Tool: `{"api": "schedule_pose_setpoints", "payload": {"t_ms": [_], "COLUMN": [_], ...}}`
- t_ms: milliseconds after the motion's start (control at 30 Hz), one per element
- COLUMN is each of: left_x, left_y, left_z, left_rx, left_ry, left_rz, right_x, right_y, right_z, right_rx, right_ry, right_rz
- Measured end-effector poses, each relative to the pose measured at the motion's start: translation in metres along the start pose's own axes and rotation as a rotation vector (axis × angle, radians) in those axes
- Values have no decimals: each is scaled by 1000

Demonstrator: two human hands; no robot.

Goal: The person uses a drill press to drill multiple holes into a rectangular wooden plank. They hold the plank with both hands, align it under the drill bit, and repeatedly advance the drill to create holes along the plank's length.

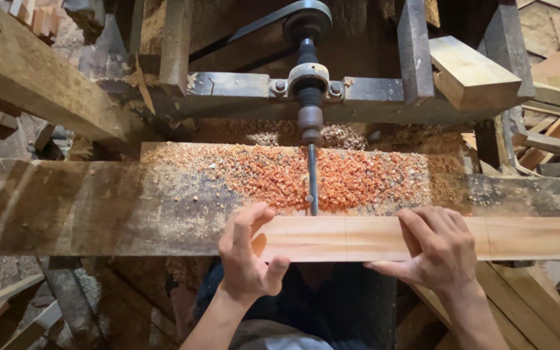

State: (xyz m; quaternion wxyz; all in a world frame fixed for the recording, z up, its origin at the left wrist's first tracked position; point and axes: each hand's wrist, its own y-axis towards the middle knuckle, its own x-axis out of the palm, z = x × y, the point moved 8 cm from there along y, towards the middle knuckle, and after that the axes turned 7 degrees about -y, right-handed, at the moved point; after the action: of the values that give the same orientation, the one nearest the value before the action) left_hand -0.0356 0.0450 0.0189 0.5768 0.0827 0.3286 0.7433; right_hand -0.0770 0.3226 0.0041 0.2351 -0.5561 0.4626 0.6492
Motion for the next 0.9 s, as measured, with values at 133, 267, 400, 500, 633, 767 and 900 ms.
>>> {"api": "schedule_pose_setpoints", "payload": {"t_ms": [133,267,400,500,633,767,900], "left_x": [5,5,5,6,5,5,7], "left_y": [2,-2,-4,-3,-1,2,5], "left_z": [-14,-21,-19,-20,-18,-17,-15], "left_rx": [-68,-138,-115,-99,-82,-103,-89], "left_ry": [112,113,80,63,84,134,174], "left_rz": [-3,6,45,74,92,86,69], "right_x": [-3,-2,1,0,-3,-4,-3], "right_y": [5,4,5,5,7,12,13], "right_z": [-3,-3,0,-1,-2,-2,0], "right_rx": [-5,25,29,8,14,9,15], "right_ry": [-31,-37,-44,-47,-6,-8,-2], "right_rz": [45,56,55,69,77,71,89]}}
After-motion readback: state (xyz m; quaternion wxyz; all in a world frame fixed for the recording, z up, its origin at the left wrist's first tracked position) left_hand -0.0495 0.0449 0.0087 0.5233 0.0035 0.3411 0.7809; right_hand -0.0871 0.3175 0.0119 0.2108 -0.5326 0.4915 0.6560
